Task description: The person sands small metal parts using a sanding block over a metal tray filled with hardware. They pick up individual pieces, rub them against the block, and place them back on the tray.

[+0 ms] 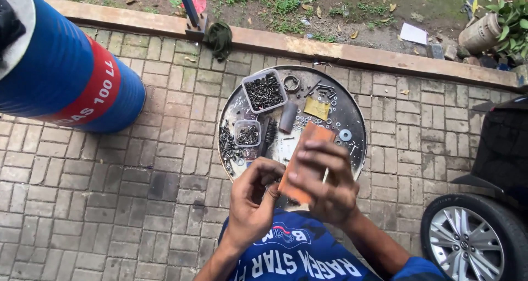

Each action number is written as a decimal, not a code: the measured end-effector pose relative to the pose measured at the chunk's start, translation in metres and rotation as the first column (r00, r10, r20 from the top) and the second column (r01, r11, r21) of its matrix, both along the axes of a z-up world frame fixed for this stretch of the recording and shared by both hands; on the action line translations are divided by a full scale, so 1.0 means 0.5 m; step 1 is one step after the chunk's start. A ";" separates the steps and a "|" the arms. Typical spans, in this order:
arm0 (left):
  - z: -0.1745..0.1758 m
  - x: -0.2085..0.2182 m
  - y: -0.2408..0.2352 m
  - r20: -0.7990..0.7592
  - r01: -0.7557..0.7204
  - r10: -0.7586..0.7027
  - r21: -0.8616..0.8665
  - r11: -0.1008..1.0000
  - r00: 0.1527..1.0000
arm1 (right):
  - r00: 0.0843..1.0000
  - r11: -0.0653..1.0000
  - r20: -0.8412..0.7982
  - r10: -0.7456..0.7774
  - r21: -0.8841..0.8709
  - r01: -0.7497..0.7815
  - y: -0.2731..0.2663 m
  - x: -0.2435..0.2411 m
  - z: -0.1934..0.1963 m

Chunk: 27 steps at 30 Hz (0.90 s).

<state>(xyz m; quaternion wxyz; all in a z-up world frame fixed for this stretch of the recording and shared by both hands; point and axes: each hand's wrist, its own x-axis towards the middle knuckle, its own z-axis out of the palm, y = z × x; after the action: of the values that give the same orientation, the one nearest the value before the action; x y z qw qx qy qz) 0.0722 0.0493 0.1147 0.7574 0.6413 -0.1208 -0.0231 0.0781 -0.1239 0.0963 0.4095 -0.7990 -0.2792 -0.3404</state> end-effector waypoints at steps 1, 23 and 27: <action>0.000 0.001 0.000 0.008 -0.001 0.001 0.002 1.000 1.000 | 1.000 1.000 0.008 0.001 0.002 -0.001 0.002 -0.011 0.013; -0.022 -0.008 -0.001 0.040 0.050 -0.052 0.046 0.998 0.998 | 0.996 0.995 -0.009 0.087 -0.042 -0.087 -0.016 -0.034 0.005; -0.034 -0.007 0.003 -0.036 0.046 -0.045 0.041 0.998 0.998 | 0.995 0.984 0.007 0.095 -0.151 -0.093 -0.028 -0.028 -0.004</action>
<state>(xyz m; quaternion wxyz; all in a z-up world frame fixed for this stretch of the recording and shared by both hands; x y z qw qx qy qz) 0.0685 0.0508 0.0977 0.7452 0.6534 -0.1214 -0.0542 0.0641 -0.1379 0.0943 0.3614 -0.8113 -0.3444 -0.3043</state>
